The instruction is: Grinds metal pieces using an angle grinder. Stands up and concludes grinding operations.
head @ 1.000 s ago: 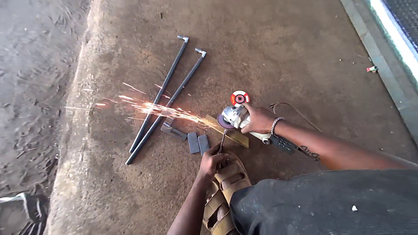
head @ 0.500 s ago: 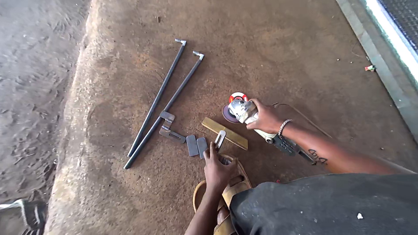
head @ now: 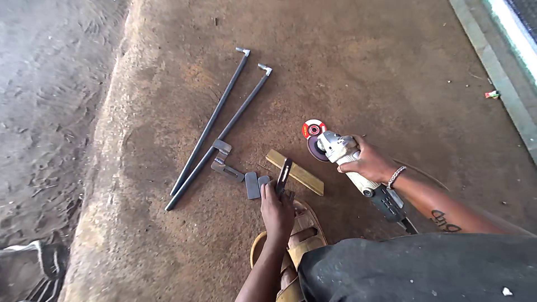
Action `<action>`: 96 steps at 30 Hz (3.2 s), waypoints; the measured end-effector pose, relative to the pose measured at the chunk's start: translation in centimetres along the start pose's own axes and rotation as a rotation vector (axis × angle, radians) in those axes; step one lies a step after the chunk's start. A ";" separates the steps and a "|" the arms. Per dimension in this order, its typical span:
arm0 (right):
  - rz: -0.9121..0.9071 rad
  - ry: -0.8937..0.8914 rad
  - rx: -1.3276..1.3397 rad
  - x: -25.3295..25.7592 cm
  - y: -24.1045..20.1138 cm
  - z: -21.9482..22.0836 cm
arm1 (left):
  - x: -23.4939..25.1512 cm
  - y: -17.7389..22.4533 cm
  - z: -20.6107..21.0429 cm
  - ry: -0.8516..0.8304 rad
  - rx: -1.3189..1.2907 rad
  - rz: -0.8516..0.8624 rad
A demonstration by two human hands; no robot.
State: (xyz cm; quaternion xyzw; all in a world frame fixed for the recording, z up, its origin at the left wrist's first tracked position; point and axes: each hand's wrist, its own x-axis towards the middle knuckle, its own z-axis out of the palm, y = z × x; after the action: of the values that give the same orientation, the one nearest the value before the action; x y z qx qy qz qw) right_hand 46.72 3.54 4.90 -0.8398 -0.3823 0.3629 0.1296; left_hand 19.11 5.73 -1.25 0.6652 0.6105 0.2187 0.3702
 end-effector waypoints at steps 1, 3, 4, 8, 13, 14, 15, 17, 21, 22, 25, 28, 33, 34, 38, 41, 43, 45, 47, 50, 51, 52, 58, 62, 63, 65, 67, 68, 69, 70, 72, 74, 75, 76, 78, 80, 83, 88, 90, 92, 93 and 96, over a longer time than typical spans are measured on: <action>0.004 0.005 0.052 -0.1 0.1 -0.1 | 0.0 0.1 0.0 0.013 0.027 0.057; 0.007 0.030 0.177 -0.2 0.1 -0.2 | 0.5 0.0 -0.1 0.029 0.084 0.180; 0.005 0.042 0.233 -0.3 0.0 -0.3 | 0.9 -0.1 -0.3 0.023 0.111 0.219; 0.005 0.052 0.313 -0.4 -0.3 -0.8 | 2.7 -0.4 -0.8 -0.119 0.201 0.196; -0.003 0.010 0.244 -0.2 -0.2 0.2 | 3.5 -0.4 0.4 -0.191 0.257 0.188; 0.001 0.000 0.243 -0.3 -0.3 0.4 | 3.6 -0.2 0.6 -0.186 0.263 0.163; 0.009 -0.003 0.243 -0.4 -0.4 0.7 | 3.7 0.0 0.5 -0.184 0.271 0.132; 0.013 0.004 0.227 -0.1 -0.1 1.2 | 4.3 0.2 0.0 -0.211 0.279 0.094; 0.019 -0.004 0.197 0.7 0.4 1.6 | 4.7 -0.2 -1.1 -0.311 0.385 0.084; 0.019 -0.006 0.193 0.8 0.3 1.5 | 4.5 -0.2 -1.0 -0.313 0.415 0.098; 0.022 -0.018 0.248 0.8 0.1 1.3 | 3.6 -0.1 -0.4 -0.342 0.474 0.129; -0.006 -0.031 0.241 0.8 -0.4 0.9 | 2.9 -0.2 0.3 -0.307 0.473 0.208; -0.056 -0.075 0.063 1.3 -1.9 0.2 | 3.1 -0.5 0.3 -0.281 0.482 0.237; -0.063 -0.081 0.033 1.5 -2.1 0.2 | 3.1 -0.6 0.3 -0.269 0.484 0.249; -0.099 -0.120 -0.091 1.7 -3.4 -0.3 | 2.9 -0.6 0.4 -0.252 0.488 0.261; -0.099 -0.142 -0.171 2.0 -4.2 -0.6 | 3.2 -0.8 0.4 -0.242 0.468 0.233; -0.098 -0.151 -0.215 2.4 -4.2 -0.8 | 3.5 -0.9 0.3 -0.248 0.453 0.209; -0.102 -0.178 -0.260 2.8 -4.4 -1.0 | 3.9 -1.0 0.0 -0.248 0.444 0.192; -0.100 -0.192 -0.268 3.0 -4.4 -1.0 | 4.1 -1.0 -0.1 -0.258 0.443 0.187; -0.048 -0.151 -0.176 3.0 -3.7 -0.8 | 3.8 -1.3 0.2 -0.271 0.447 0.243; -0.039 -0.124 -0.142 3.0 -3.4 -0.8 | 3.9 -1.3 0.1 -0.279 0.432 0.228; -0.035 -0.094 -0.114 3.0 -3.2 -0.9 | 4.4 -1.1 -0.2 -0.298 0.398 0.177; -0.062 0.014 -0.018 0.9 -2.4 -1.5 | 6.6 -1.4 -3.0 -0.405 -0.266 -0.164; -0.118 0.066 -0.115 -0.2 -3.0 -2.1 | 5.8 -0.7 -3.5 -0.390 -0.407 -0.130; -0.121 0.087 -0.123 -0.3 -3.0 -2.2 | 5.8 -0.3 -3.7 -0.355 -0.453 -0.105; -0.113 0.127 -0.104 -0.3 -2.8 -2.3 | 5.8 0.9 -3.9 -0.243 -0.636 -0.138; -0.084 0.140 -0.076 -0.7 -2.9 -2.7 | 5.8 1.8 -3.9 -0.198 -0.785 -0.252; -0.076 0.139 -0.075 -0.8 -2.8 -2.8 | 5.6 1.6 -3.7 -0.233 -0.781 -0.315; -0.073 0.136 -0.087 -0.7 -2.8 -2.9 | 5.2 1.0 -3.1 -0.297 -0.720 -0.383; -0.076 0.133 -0.112 -0.6 -2.7 -2.8 | 4.8 0.0 -2.3 -0.354 -0.628 -0.443; -0.096 0.114 -0.184 -0.5 -2.7 -2.2 | 4.2 -2.3 -0.1 -0.389 -0.434 -0.500; -0.114 0.077 -0.275 -0.7 -2.8 -1.4 | 3.7 -3.1 1.1 -0.361 -0.338 -0.483; -0.126 0.054 -0.323 -1.0 -2.8 -0.9 | 3.5 -3.1 1.2 -0.349 -0.307 -0.469; -0.146 0.040 -0.366 -1.2 -2.8 -0.3 | 3.3 -3.2 1.3 -0.342 -0.276 -0.454; -0.210 0.027 -0.442 -1.0 -3.0 0.8 | 3.4 -3.2 1.1 -0.335 -0.235 -0.424; -0.263 0.013 -0.495 -0.5 -3.5 2.0 | 3.5 -3.1 1.0 -0.330 -0.212 -0.409; -0.291 -0.033 -0.551 -0.1 -4.8 3.1 | 3.2 -3.1 1.1 -0.318 -0.187 -0.399; -0.300 -0.085 -0.629 -0.2 -6.0 2.6 | 3.2 -3.1 1.2 -0.302 -0.234 -0.411; -0.298 -0.070 -0.619 -0.4 -5.1 2.5 | 3.3 -3.2 1.1 -0.301 -0.250 -0.409; -0.273 -0.060 -0.595 -1.1 -4.0 2.5 | 3.2 -3.2 1.1 -0.304 -0.257 -0.409; -0.253 -0.063 -0.587 -1.7 -3.6 2.5 | 3.2 -3.2 1.1 -0.304 -0.261 -0.408; -0.239 -0.067 -0.593 -2.7 -2.7 2.2 | 3.1 -3.4 1.2 -0.299 -0.266 -0.411</action>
State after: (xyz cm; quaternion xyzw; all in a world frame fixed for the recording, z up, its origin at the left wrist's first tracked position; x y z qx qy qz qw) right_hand 42.52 3.21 6.10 -0.7778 -0.5714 0.2452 -0.0919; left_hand 18.31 8.42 -5.10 0.4980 0.6371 0.1165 0.5766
